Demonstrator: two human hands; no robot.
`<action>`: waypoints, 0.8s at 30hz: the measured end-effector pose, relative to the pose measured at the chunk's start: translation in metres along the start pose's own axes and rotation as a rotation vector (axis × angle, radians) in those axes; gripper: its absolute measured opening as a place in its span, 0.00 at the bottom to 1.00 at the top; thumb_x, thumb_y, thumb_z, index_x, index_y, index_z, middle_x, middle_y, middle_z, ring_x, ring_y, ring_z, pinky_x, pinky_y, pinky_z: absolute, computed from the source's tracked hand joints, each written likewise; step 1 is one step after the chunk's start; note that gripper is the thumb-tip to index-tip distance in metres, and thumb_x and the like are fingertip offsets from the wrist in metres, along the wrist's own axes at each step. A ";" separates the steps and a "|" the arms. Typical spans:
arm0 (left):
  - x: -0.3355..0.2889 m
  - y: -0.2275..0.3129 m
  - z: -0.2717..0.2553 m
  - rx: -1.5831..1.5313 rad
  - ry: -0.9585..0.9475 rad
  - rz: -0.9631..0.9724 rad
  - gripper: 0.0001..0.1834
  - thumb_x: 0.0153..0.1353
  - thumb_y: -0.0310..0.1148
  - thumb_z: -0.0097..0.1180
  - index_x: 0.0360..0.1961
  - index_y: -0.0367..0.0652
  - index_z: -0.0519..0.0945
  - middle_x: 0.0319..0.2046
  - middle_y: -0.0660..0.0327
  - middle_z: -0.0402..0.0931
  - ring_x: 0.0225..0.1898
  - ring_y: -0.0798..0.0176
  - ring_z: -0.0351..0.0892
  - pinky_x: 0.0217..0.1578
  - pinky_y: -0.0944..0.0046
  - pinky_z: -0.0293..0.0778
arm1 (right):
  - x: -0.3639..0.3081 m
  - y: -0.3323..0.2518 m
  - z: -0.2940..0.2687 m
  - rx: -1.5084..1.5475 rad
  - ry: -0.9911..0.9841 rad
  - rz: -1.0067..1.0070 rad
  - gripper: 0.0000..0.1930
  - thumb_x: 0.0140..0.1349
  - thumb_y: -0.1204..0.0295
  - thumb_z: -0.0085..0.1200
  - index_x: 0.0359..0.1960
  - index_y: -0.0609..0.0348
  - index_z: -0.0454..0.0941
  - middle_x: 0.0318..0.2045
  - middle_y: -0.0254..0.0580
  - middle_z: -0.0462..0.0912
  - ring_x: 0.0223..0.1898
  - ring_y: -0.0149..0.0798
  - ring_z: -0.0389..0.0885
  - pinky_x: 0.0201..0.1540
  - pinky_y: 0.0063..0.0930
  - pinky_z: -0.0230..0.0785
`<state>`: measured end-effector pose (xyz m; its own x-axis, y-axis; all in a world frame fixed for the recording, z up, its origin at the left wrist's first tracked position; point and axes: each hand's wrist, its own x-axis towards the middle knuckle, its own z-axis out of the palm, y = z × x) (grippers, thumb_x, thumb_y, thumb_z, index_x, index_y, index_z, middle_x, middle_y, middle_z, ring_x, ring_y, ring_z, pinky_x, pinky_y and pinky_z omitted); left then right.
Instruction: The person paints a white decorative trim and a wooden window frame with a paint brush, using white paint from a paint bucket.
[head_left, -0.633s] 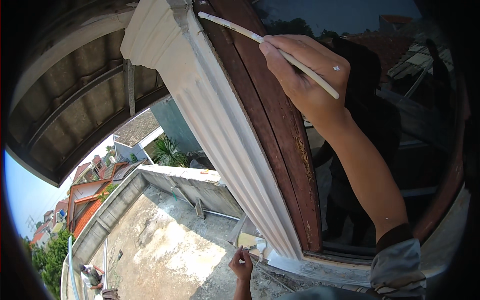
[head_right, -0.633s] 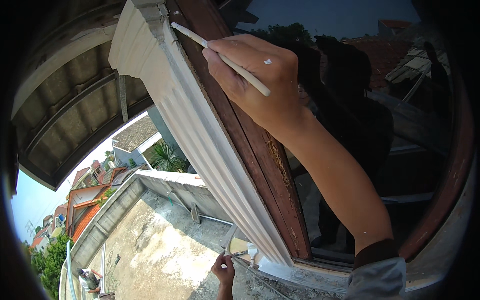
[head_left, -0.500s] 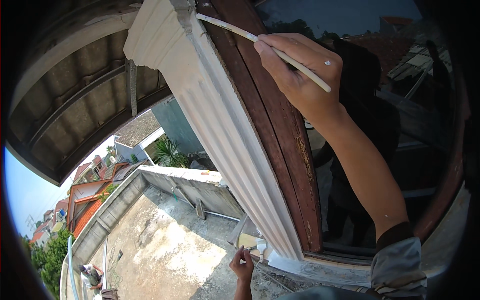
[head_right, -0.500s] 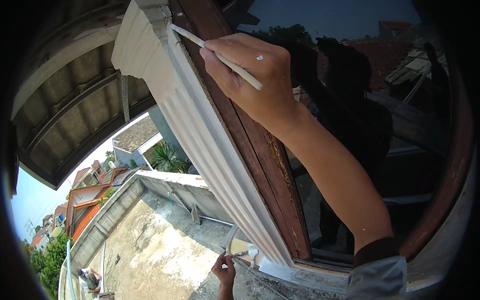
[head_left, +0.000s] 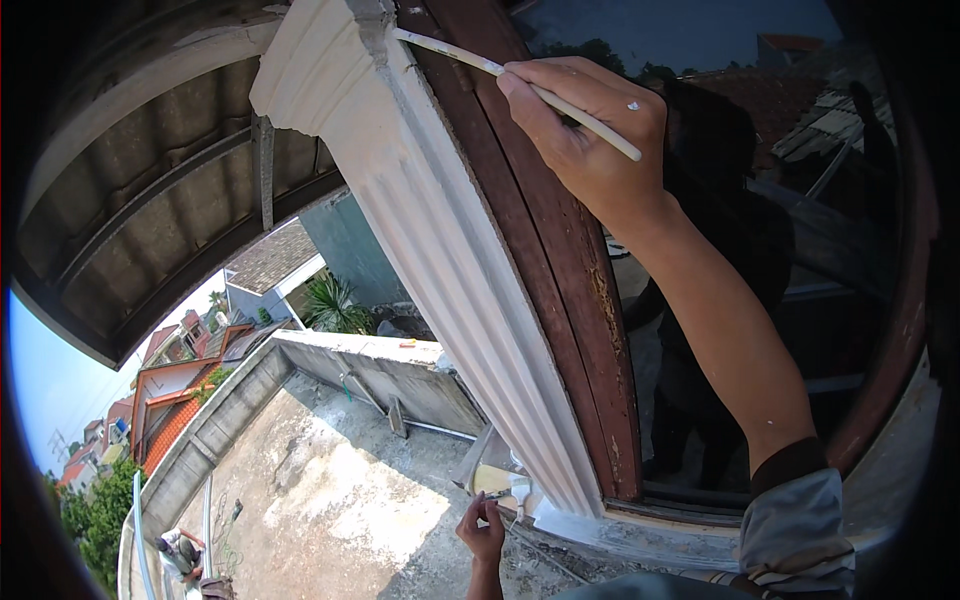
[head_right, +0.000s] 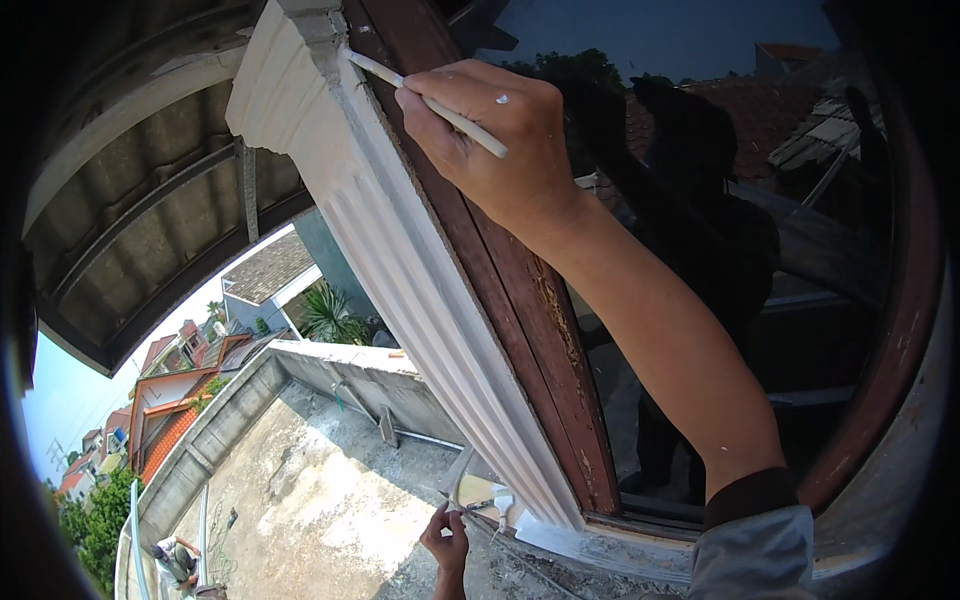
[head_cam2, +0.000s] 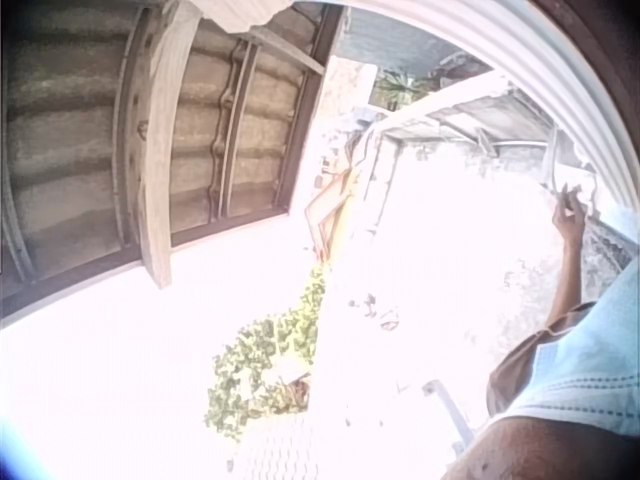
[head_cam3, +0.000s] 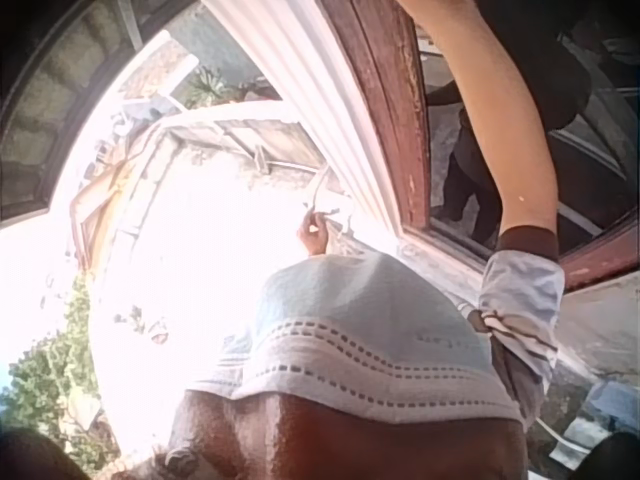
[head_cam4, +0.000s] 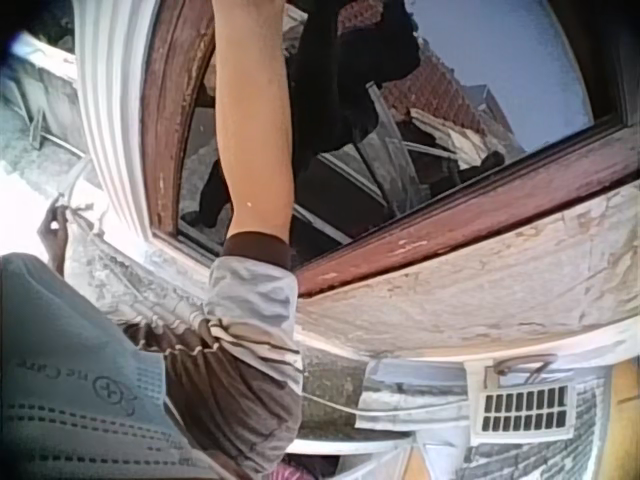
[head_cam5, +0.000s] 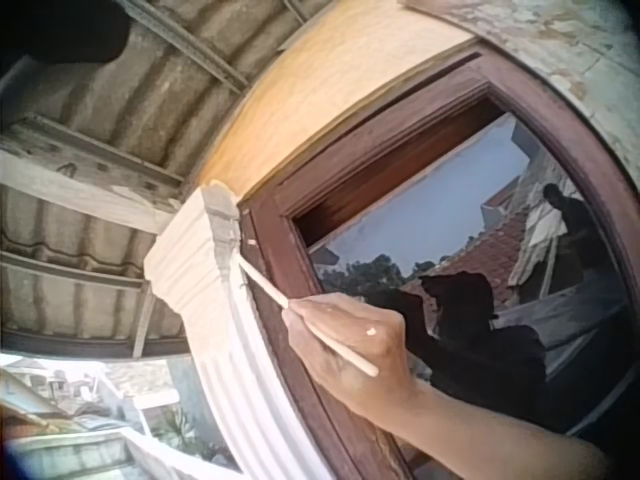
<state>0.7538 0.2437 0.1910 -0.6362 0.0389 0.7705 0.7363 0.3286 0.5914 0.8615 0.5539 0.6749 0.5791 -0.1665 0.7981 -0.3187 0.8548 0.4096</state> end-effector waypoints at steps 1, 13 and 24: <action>0.000 0.001 0.000 -0.001 0.001 -0.010 0.13 0.63 0.24 0.60 0.47 0.29 0.83 0.24 0.57 0.85 0.21 0.70 0.81 0.28 0.69 0.77 | 0.000 0.002 0.002 0.015 -0.022 0.003 0.06 0.57 0.78 0.66 0.36 0.65 0.87 0.31 0.49 0.88 0.30 0.44 0.89 0.33 0.29 0.81; -0.004 -0.004 -0.009 0.010 0.041 -0.012 0.12 0.63 0.25 0.61 0.45 0.30 0.85 0.20 0.59 0.81 0.20 0.71 0.77 0.25 0.69 0.74 | 0.020 0.014 0.015 0.017 0.073 -0.020 0.04 0.56 0.76 0.68 0.32 0.63 0.87 0.26 0.44 0.87 0.24 0.39 0.86 0.26 0.26 0.75; -0.009 -0.011 -0.017 0.023 0.042 -0.021 0.12 0.62 0.25 0.61 0.46 0.31 0.85 0.19 0.59 0.80 0.18 0.69 0.77 0.24 0.67 0.73 | 0.029 0.025 0.031 -0.050 0.171 -0.083 0.05 0.58 0.73 0.67 0.31 0.62 0.88 0.25 0.45 0.88 0.25 0.41 0.87 0.28 0.28 0.78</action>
<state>0.7552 0.2240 0.1813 -0.6406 -0.0080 0.7678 0.7172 0.3510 0.6020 0.8469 0.5556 0.7222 0.7224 -0.1550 0.6739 -0.2296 0.8655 0.4453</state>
